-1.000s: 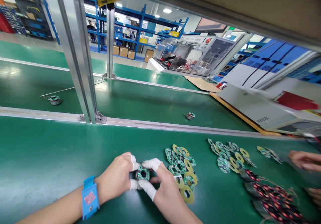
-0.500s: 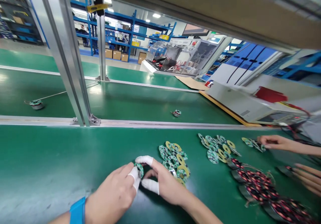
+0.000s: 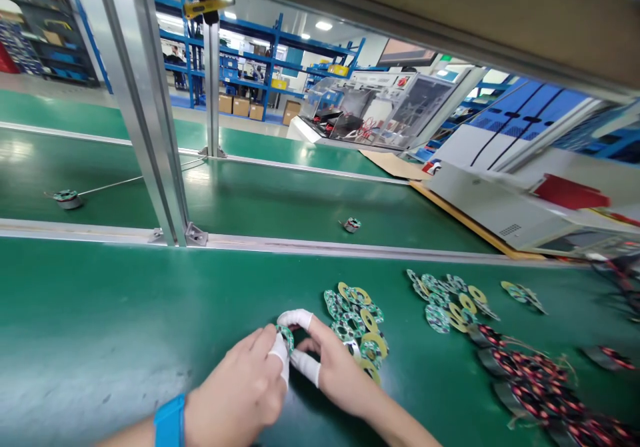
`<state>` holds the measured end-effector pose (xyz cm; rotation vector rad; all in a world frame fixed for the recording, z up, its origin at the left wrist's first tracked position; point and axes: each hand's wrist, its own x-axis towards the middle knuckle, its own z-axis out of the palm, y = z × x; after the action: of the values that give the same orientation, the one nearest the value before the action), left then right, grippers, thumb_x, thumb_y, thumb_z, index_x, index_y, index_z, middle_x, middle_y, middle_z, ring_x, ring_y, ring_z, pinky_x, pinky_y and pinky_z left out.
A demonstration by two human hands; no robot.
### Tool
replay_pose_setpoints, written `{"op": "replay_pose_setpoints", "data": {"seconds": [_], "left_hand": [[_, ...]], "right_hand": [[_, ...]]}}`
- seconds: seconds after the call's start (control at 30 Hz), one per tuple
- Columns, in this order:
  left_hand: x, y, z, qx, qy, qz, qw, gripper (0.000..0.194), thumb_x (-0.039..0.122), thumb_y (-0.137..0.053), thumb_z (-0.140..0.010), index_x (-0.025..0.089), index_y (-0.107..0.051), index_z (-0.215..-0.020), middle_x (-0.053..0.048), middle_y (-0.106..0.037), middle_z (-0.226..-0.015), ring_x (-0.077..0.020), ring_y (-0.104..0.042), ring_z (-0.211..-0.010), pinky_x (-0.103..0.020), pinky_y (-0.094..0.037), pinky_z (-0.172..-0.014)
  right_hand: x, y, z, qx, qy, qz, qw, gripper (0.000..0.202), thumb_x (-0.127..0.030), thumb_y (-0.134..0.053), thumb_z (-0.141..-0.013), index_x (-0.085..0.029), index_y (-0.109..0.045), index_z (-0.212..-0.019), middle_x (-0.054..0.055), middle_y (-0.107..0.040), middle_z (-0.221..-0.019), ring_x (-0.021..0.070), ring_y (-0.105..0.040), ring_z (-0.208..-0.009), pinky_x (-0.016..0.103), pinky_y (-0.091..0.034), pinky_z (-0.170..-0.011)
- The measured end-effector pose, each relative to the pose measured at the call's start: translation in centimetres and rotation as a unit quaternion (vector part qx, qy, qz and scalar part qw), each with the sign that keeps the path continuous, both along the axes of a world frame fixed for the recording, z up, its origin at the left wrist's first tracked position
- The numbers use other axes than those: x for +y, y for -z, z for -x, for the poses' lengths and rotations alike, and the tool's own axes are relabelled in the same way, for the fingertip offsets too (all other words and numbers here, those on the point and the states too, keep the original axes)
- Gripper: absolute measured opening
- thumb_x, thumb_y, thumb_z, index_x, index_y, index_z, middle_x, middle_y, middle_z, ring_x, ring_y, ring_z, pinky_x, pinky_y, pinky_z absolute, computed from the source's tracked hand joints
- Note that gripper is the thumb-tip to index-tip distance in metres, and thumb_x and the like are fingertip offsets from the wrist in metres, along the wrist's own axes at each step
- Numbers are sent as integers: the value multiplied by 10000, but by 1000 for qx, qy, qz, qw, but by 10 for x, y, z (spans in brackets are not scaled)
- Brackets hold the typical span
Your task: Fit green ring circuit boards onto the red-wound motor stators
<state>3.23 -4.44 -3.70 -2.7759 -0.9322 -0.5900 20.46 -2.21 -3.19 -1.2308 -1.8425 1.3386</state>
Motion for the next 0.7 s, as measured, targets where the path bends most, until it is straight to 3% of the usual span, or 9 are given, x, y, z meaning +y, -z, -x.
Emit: {"op": "replay_pose_setpoints", "data": {"seconds": [0.2, 0.43, 0.6, 0.7], "left_hand": [[4, -7, 4, -2, 18, 27, 999, 235, 47, -467, -823, 117, -659, -707, -89, -653, -720, -255, -588, -964, -358, -489, -855], [-2, -5, 3, 0, 10, 64, 998, 191, 106, -490, -839, 105, -665, -762, -122, -668, -762, -295, -563, -1031, -386, -476, -854], [-5, 3, -1, 13, 9, 38, 999, 179, 136, -507, -830, 100, -664, -751, -130, -671, -768, -323, -555, -1041, -401, -466, -865], [1, -1, -1, -1, 1, 83, 997, 163, 75, -504, -796, 114, -657, -754, -104, -663, -772, -288, -574, -991, -374, -477, -850]], "right_hand": [[2, -2, 0, -2, 6, 17, 1000, 325, -167, -570, -713, -210, -553, -1035, 57, -544, -1006, 189, -531, -923, 268, -493, -678], [1, 2, 5, -9, 37, 15, 999, 318, -121, -541, -680, -195, -570, -988, 60, -540, -940, 195, -523, -877, 304, -490, -696], [4, -12, -1, -17, 5, 25, 1000, 360, -164, -554, -701, -190, -561, -1061, 84, -545, -1045, 204, -535, -941, 310, -507, -729], [8, -23, -12, -31, 20, 4, 999, 359, -211, -561, -724, -187, -564, -1082, 88, -563, -1044, 192, -553, -899, 296, -514, -701]]}}
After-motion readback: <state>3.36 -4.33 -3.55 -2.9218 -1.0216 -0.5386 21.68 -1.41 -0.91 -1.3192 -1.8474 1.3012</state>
